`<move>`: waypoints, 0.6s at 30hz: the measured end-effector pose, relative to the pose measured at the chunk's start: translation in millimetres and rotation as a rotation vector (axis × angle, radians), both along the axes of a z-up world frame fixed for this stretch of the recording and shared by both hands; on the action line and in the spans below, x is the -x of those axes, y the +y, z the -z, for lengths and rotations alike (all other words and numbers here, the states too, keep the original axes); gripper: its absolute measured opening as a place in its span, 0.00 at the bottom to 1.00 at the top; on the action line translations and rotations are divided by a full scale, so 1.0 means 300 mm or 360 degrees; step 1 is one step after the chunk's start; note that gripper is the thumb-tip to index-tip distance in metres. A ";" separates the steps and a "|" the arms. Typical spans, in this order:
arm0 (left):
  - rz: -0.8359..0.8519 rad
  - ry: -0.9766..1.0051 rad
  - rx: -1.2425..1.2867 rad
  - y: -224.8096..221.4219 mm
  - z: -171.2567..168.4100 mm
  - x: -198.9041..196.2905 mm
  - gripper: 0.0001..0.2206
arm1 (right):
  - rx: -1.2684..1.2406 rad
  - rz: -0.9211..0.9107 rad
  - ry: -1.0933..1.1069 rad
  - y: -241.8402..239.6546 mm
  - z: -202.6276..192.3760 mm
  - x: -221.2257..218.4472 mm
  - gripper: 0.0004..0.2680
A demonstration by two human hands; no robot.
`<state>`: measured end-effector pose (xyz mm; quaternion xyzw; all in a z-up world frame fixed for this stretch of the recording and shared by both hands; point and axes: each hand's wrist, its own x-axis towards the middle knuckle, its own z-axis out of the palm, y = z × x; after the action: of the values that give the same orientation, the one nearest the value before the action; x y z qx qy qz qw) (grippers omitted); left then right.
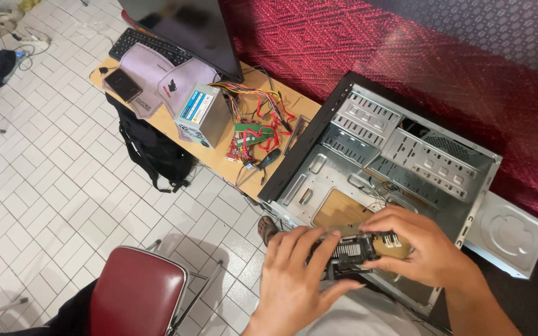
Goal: Installing a CPU fan onto a motherboard and inspecting the assembly at a computer repair station.
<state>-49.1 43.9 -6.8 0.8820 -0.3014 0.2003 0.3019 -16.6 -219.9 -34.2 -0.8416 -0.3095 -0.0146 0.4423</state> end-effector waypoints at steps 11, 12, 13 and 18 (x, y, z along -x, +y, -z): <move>-0.0131 -0.0117 0.0119 -0.001 0.015 -0.114 0.23 | 0.0367 0.0366 -0.0954 0.006 0.052 -0.023 0.34; -0.0145 -0.0122 0.0152 -0.003 0.012 -0.122 0.22 | 0.0467 0.0374 -0.1030 0.006 0.053 -0.024 0.35; -0.0139 -0.0129 0.0148 -0.007 0.012 -0.128 0.22 | 0.0464 0.0382 -0.1036 0.010 0.046 -0.021 0.35; -0.0220 -0.0202 0.0118 -0.037 0.015 -0.148 0.23 | 0.0701 0.0443 -0.0866 0.024 0.034 -0.027 0.29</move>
<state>-4.8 32.7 -11.4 0.8745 -0.2506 0.2872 0.3000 -8.5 -212.7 -44.4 -0.9160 -0.2939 -0.2307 0.1462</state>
